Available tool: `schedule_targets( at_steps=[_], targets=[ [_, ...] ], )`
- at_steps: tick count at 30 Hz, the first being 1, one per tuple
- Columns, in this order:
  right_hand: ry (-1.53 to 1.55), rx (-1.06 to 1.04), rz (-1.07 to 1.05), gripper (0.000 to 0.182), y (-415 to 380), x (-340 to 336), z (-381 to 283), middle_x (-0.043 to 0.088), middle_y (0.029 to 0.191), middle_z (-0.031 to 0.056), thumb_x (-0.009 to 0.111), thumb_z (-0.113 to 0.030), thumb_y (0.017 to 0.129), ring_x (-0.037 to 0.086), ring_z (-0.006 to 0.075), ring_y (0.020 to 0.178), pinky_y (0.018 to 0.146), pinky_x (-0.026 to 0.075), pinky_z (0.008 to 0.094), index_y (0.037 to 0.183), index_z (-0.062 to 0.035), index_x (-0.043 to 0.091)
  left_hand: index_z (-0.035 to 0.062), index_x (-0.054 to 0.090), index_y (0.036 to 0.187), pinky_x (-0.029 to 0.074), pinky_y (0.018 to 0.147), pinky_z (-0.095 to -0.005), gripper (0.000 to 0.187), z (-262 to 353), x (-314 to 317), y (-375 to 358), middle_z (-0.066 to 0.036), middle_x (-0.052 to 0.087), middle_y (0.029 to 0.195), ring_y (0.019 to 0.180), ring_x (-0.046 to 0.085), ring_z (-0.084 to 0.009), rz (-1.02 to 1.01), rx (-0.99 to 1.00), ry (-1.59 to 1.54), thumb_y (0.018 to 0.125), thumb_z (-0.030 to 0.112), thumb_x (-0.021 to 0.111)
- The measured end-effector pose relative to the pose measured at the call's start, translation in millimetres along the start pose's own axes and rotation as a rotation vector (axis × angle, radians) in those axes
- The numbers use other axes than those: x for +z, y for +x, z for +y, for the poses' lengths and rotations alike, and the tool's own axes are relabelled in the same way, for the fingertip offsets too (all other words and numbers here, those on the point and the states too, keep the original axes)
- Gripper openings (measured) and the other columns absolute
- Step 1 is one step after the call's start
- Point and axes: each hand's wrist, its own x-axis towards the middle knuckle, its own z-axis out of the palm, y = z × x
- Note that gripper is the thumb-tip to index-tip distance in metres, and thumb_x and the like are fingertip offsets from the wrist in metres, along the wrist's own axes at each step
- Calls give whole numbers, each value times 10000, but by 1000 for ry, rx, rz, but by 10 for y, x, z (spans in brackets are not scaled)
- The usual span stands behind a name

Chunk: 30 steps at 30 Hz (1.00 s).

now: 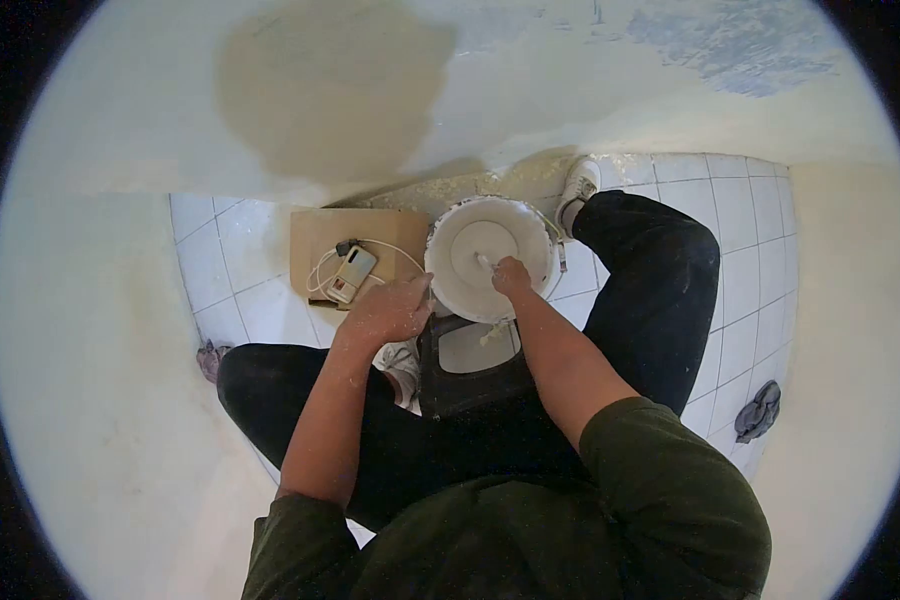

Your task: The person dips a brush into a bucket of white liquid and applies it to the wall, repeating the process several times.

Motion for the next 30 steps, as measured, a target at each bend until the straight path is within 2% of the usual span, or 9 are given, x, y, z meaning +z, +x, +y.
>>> schedule_targets(
  at_steps=[3, 6, 12, 16, 18, 21, 24, 27, 30],
  targets=[
    [-76, -71, 42, 252, 34, 172, 71, 688, 1011, 232, 642, -221, 843, 675, 391, 965, 851, 546, 448, 995, -25, 686, 13, 478, 1365, 437, 998, -515, 496, 18, 6, 16, -252, 575, 1277, 1167, 562, -422, -27, -10, -22, 950, 284, 505],
    [-70, 72, -130, 317, 133, 239, 92, 658, 1142, 170, 628, -247, 846, 641, 328, 1094, 931, 528, 429, 1091, -47, 617, 26, 468, 1365, 440, 996, -517, 479, -40, 71, 35, -247, 569, 1284, 1175, 553, -422, -31, 2, -46, 956, 274, 496],
    [-102, 19, -260, 352, 252, 190, 90, 650, 1142, 228, 631, -250, 833, 626, 338, 1130, 943, 523, 417, 1090, -9, 623, 54, 444, 1376, 422, 1032, -503, 467, -2, -34, 10, -226, 544, 1331, 1236, 515, -398, -84, -51, -11, 971, 283, 476],
    [-132, -52, -191, 351, 426, 385, 291, 684, 1009, 236, 598, -239, 832, 691, 338, 921, 849, 553, 409, 1043, 40, 628, 39, 480, 1331, 416, 1037, -504, 446, -3, -106, -8, -220, 554, 1308, 1242, 507, -393, -75, -56, 10, 977, 308, 464],
    [127, 176, -407, 346, 48, -276, -183, 698, 921, 235, 580, -234, 824, 706, 339, 776, 778, 565, 410, 987, 66, 634, 34, 498, 1294, 418, 1023, -512, 427, -107, -5, 10, -222, 564, 1277, 1226, 510, -400, -21, -17, 15, 976, 317, 460],
    [140, 256, -525, 325, 8, -245, -192, 691, 761, 218, 569, -226, 798, 674, 329, 615, 676, 557, 417, 868, 81, 649, 27, 515, 1244, 420, 1005, -522, 410, -248, 123, 63, -223, 570, 1241, 1198, 514, -415, 9, 34, 35, 974, 329, 454],
    [-70, -2, -451, 305, -180, -471, -179, 689, 745, 210, 562, -219, 792, 676, 307, 630, 655, 550, 424, 796, 69, 662, 17, 520, 1224, 416, 1007, -524, 418, -250, 134, 61, -220, 568, 1236, 1181, 519, -421, 14, 60, 60, 974, 343, 443],
    [47, 51, -288, 303, -375, -485, -182, 690, 754, 209, 558, -210, 794, 675, 315, 631, 673, 552, 430, 826, 68, 673, 12, 513, 1240, 413, 1016, -516, 438, -153, 59, -17, -224, 562, 1250, 1181, 522, -419, 19, 69, 30, 972, 351, 442],
    [-120, -25, -415, 335, -528, -597, -249, 704, 845, 222, 561, -210, 793, 690, 334, 709, 721, 553, 427, 899, 86, 679, 15, 490, 1314, 419, 1022, -495, 474, -146, 37, -47, -240, 564, 1277, 1198, 530, -407, 30, 99, 49, 959, 328, 476]
  ],
)
